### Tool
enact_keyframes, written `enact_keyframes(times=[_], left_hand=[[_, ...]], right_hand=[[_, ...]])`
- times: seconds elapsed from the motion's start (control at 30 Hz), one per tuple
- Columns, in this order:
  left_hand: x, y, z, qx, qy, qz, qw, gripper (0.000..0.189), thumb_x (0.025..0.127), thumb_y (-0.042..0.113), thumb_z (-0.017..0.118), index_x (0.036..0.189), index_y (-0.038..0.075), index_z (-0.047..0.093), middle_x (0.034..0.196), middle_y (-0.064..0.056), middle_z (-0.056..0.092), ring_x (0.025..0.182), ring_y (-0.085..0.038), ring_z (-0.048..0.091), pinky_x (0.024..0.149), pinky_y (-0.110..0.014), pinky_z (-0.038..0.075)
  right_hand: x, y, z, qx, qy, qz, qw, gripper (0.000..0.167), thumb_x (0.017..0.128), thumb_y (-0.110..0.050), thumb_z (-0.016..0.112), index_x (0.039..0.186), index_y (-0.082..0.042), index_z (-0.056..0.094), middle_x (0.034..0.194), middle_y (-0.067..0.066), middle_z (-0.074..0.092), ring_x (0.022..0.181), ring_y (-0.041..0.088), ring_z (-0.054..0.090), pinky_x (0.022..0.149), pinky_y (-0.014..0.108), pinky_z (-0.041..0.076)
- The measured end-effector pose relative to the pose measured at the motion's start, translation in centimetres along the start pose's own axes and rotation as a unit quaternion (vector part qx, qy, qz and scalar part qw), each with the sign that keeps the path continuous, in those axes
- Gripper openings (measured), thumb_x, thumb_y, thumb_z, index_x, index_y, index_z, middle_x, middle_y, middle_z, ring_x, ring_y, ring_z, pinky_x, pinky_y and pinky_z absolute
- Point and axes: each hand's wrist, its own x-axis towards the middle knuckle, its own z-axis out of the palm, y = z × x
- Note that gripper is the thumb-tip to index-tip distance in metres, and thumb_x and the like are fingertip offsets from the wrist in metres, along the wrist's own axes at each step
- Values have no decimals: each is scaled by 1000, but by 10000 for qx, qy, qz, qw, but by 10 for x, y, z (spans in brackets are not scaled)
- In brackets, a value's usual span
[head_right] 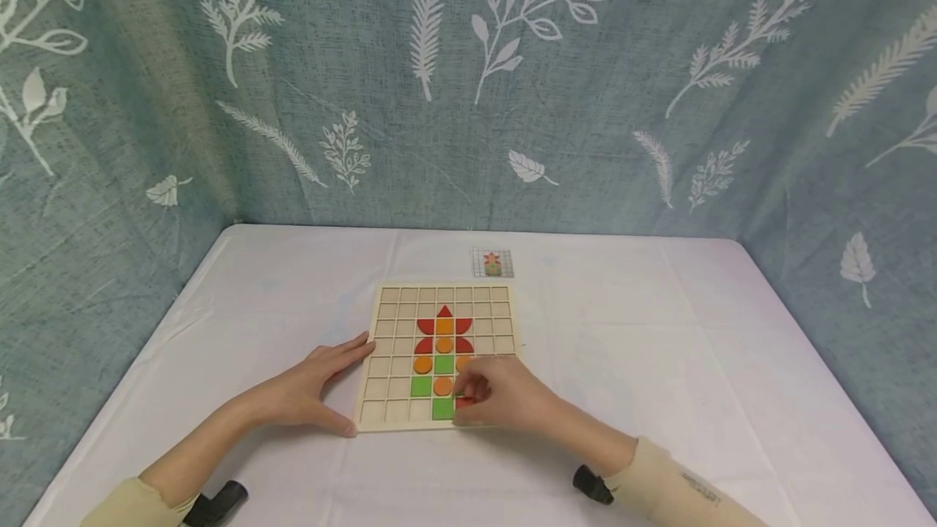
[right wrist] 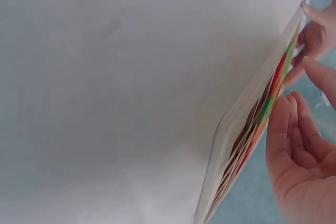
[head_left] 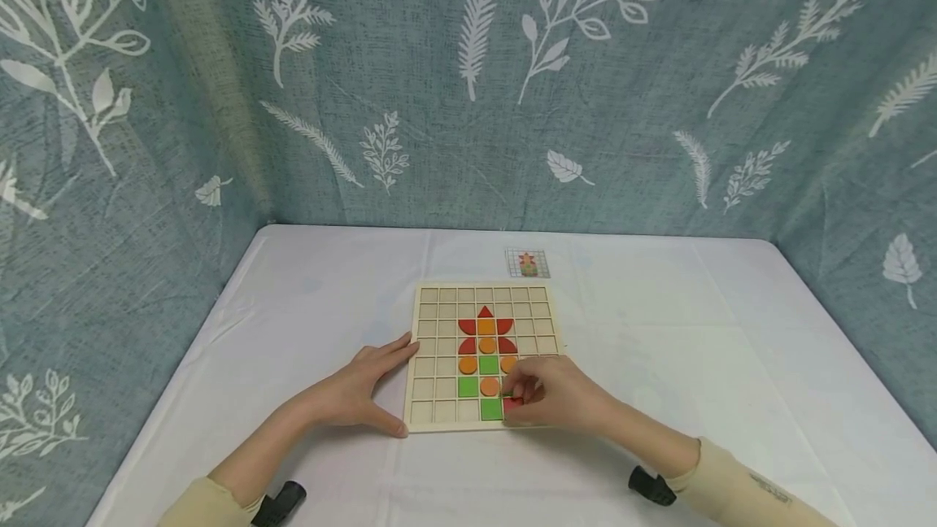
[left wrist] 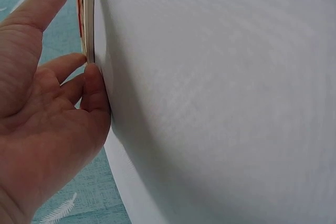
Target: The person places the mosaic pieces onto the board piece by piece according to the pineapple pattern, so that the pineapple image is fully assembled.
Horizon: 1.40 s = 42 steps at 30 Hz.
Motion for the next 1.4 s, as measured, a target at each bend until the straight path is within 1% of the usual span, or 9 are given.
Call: enact_keyframes(times=[0.2, 0.33, 0.47, 0.67, 0.9, 1.03, 1.17, 1.27, 1.4], left_hand=[[0, 0, 0, 44, 5, -34, 10000, 113, 63, 43, 89, 153, 7, 31, 162, -9, 17, 134, -31, 29, 106, -57, 28], [-1, 0, 1, 69, 4, -47, 10000, 113, 63, 43, 89, 153, 7, 31, 162, -9, 17, 133, -30, 29, 106, -57, 29], [-1, 0, 1, 59, 5, -89, 9999, 113, 63, 43, 89, 153, 7, 31, 162, -10, 17, 134, -31, 29, 106, -57, 28], [0, 1, 0, 19, 27, -119, 9999, 113, 63, 43, 89, 153, 7, 31, 162, -10, 17, 136, -33, 27, 107, -58, 27], [0, 2, 0, 26, 46, -45, 10000, 113, 63, 43, 89, 153, 7, 32, 161, -11, 18, 136, -33, 27, 106, -58, 27], [1, 1, 1, 62, 42, -8, 10000, 112, 63, 43, 89, 152, 6, 32, 161, -11, 18, 136, -34, 27, 106, -58, 27], [1, 1, 1, 70, 31, -12, 10000, 113, 63, 44, 89, 152, 6, 32, 161, -12, 18, 137, -35, 26, 107, -59, 27], [1, 0, 1, 55, 30, -46, 10000, 113, 63, 44, 89, 153, 6, 32, 161, -11, 18, 136, -34, 27, 106, -58, 27], [1, 1, 1, 45, 30, -44, 10000, 113, 62, 44, 89, 153, 7, 31, 162, -10, 18, 135, -33, 28, 106, -58, 27]], right_hand=[[-18, 12, -16, 345, 169, 506, 9980, 22, 80, -24, 81, 96, -14, 70, 82, -4, 62, 78, 10, 57, 70, 24, 52], [-35, 24, -29, 488, 362, 691, 9958, 26, 79, -28, 82, 97, -14, 70, 84, -2, 62, 80, 12, 57, 73, 24, 52], [-54, 37, -43, 571, 403, 834, 9941, 29, 79, -30, 82, 100, -13, 69, 88, 0, 63, 82, 13, 57, 75, 25, 52], [-84, 53, -61, 375, 264, 909, 9948, 31, 81, -31, 80, 103, -14, 67, 92, 0, 64, 83, 13, 57, 75, 26, 52], [-116, 64, -81, 255, -213, 1156, 9927, 34, 80, -31, 81, 106, -15, 66, 92, -2, 62, 83, 13, 56, 73, 25, 50], [-133, 70, -88, 370, -453, 987, 9934, 33, 80, -30, 80, 106, -15, 66, 92, -1, 61, 82, 14, 55, 70, 25, 49], [-143, 76, -90, 425, -545, 713, 9951, 31, 81, -26, 80, 106, -16, 64, 92, -1, 61, 81, 13, 56, 68, 24, 49], [-144, 79, -87, 370, -473, 482, 9970, 28, 82, -25, 79, 105, -17, 64, 90, -2, 61, 80, 12, 56, 67, 24, 49], [-137, 79, -81, 252, -329, 388, 9984, 21, 84, -27, 78, 99, -18, 65, 84, -6, 61, 75, 9, 57, 65, 24, 50]])
